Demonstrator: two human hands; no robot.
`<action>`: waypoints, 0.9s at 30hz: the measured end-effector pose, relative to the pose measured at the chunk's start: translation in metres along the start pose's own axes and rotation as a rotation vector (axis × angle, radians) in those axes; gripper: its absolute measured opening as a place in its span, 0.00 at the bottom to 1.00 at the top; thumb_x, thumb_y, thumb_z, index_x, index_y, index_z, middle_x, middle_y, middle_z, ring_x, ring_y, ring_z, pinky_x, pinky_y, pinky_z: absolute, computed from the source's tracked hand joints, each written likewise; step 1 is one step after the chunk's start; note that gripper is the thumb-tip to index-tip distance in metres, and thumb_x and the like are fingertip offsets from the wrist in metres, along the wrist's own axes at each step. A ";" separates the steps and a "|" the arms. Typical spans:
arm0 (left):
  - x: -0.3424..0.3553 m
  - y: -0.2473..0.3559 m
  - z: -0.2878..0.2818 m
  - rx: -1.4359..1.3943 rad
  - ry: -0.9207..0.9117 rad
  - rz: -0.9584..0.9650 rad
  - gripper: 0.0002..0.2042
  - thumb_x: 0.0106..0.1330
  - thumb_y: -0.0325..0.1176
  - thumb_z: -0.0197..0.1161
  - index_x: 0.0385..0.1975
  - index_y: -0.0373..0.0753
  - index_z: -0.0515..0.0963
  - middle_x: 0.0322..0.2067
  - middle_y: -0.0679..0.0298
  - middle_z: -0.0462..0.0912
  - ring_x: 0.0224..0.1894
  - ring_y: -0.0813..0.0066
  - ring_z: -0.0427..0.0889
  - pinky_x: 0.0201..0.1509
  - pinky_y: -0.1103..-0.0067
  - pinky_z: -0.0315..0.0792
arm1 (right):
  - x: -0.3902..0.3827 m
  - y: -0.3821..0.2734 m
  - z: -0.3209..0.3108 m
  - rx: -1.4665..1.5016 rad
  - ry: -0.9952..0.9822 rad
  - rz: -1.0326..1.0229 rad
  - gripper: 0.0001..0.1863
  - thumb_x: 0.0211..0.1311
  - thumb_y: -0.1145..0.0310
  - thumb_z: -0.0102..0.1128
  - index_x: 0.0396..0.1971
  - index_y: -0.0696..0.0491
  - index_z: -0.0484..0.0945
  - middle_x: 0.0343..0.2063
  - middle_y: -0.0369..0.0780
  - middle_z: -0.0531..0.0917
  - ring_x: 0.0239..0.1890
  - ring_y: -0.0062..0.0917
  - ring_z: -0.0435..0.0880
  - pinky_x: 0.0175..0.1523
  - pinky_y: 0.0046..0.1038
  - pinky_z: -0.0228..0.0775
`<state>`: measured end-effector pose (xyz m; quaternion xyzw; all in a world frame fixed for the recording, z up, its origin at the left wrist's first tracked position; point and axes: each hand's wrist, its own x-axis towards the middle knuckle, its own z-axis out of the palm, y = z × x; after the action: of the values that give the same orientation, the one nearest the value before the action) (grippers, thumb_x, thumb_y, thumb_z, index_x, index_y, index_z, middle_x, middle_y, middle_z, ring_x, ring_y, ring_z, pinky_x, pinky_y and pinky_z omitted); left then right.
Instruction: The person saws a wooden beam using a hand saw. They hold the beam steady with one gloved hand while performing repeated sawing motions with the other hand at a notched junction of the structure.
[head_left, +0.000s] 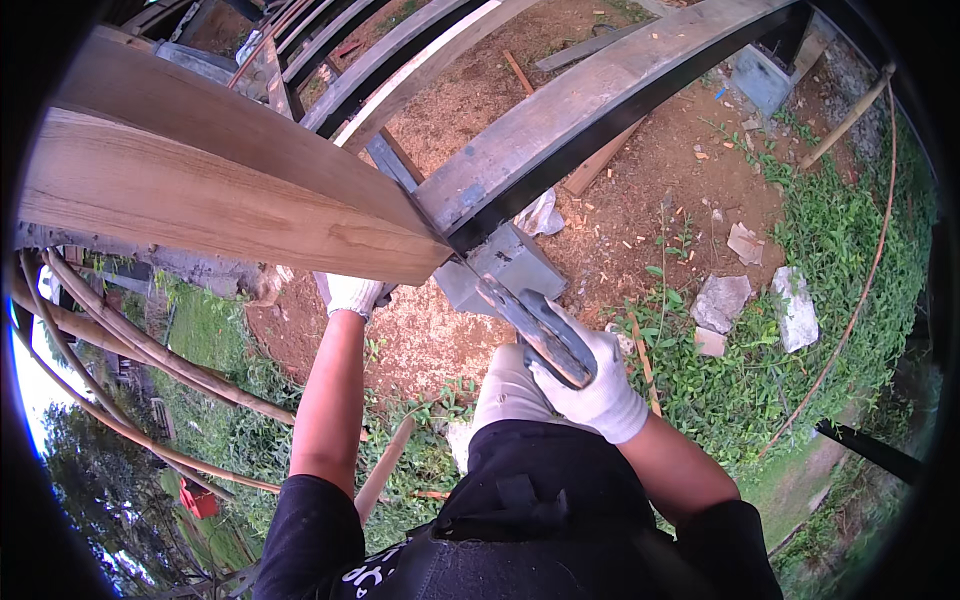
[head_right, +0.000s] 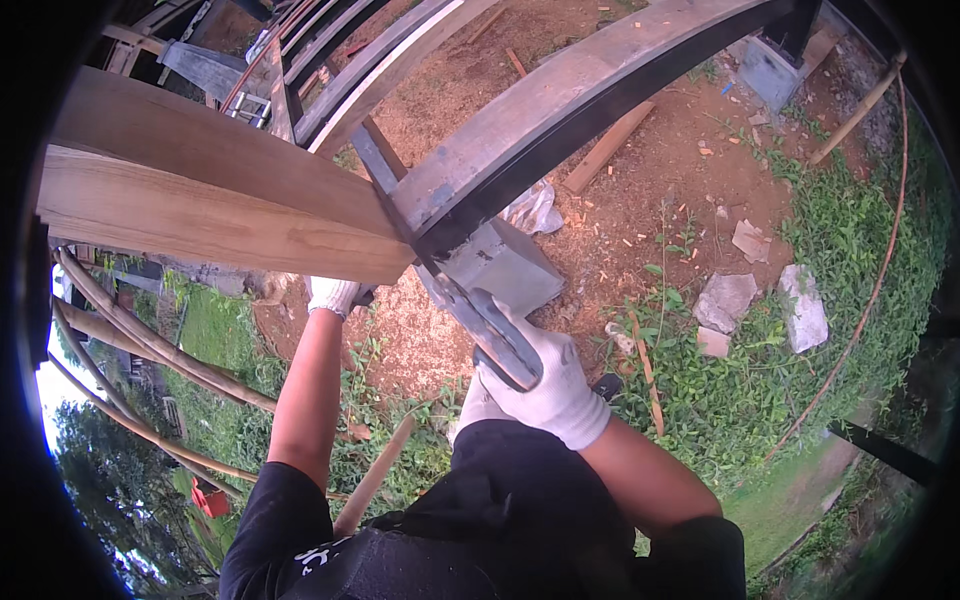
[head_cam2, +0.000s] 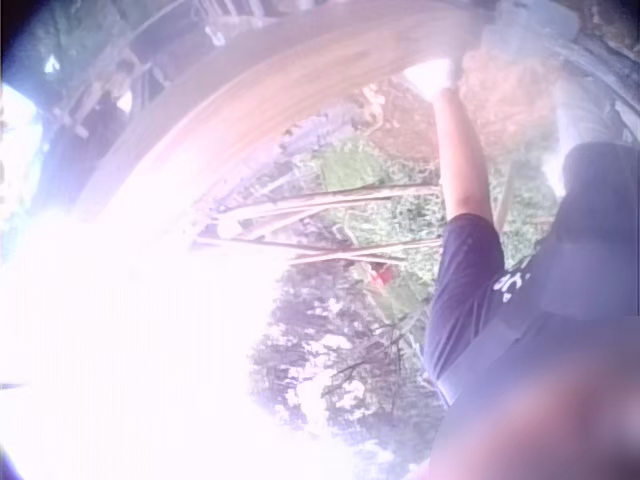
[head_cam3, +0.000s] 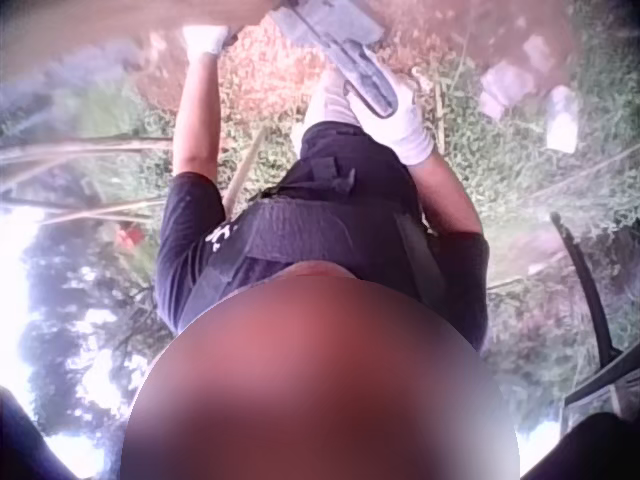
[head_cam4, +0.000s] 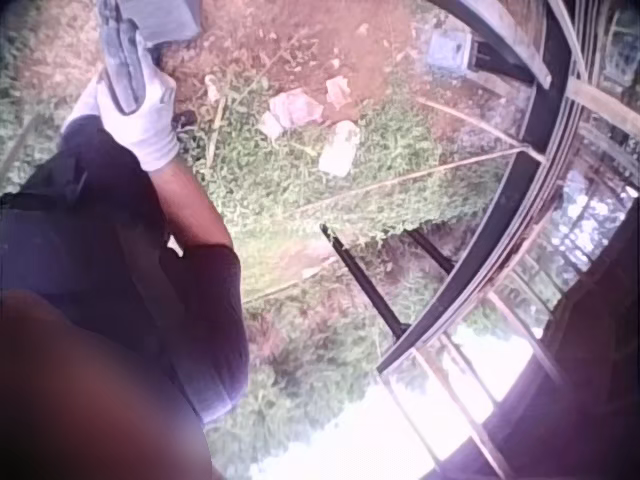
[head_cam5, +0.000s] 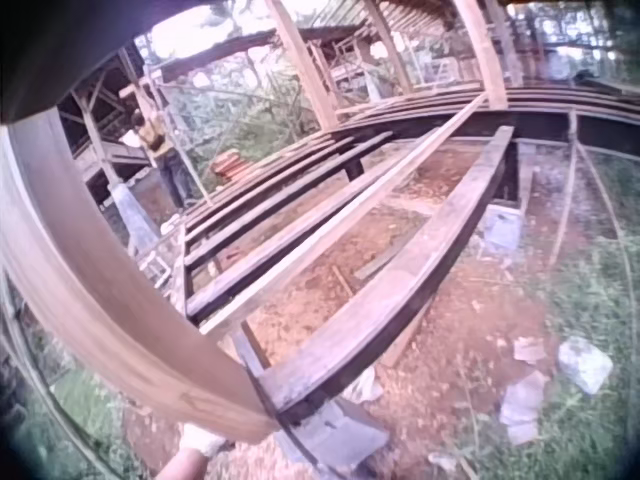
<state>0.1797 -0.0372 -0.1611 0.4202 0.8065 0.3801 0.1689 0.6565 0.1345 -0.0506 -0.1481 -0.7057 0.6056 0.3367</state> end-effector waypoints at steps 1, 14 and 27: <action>0.006 0.010 0.011 0.009 -0.003 -0.004 0.32 0.83 0.57 0.41 0.79 0.47 0.53 0.78 0.57 0.62 0.77 0.58 0.65 0.79 0.58 0.65 | 0.027 0.019 0.011 -0.061 0.031 -0.031 0.37 0.57 0.72 0.74 0.67 0.62 0.72 0.55 0.54 0.86 0.50 0.49 0.90 0.53 0.39 0.83; 0.009 0.059 0.007 -0.341 0.098 -0.214 0.33 0.79 0.60 0.48 0.76 0.47 0.59 0.75 0.61 0.67 0.74 0.60 0.69 0.75 0.63 0.69 | 0.039 0.021 0.022 -0.161 0.040 -0.035 0.36 0.60 0.68 0.73 0.68 0.62 0.71 0.51 0.55 0.87 0.49 0.47 0.91 0.53 0.39 0.84; 0.013 0.089 0.026 0.210 -0.041 -0.214 0.36 0.80 0.61 0.45 0.80 0.49 0.52 0.79 0.61 0.60 0.78 0.59 0.62 0.80 0.61 0.60 | 0.046 0.020 0.019 -0.158 0.120 -0.069 0.34 0.59 0.68 0.74 0.64 0.62 0.75 0.44 0.53 0.89 0.43 0.45 0.92 0.47 0.38 0.83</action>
<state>0.2363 0.0176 -0.1099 0.3550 0.8783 0.2647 0.1801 0.6065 0.1532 -0.0571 -0.1860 -0.7345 0.5260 0.3863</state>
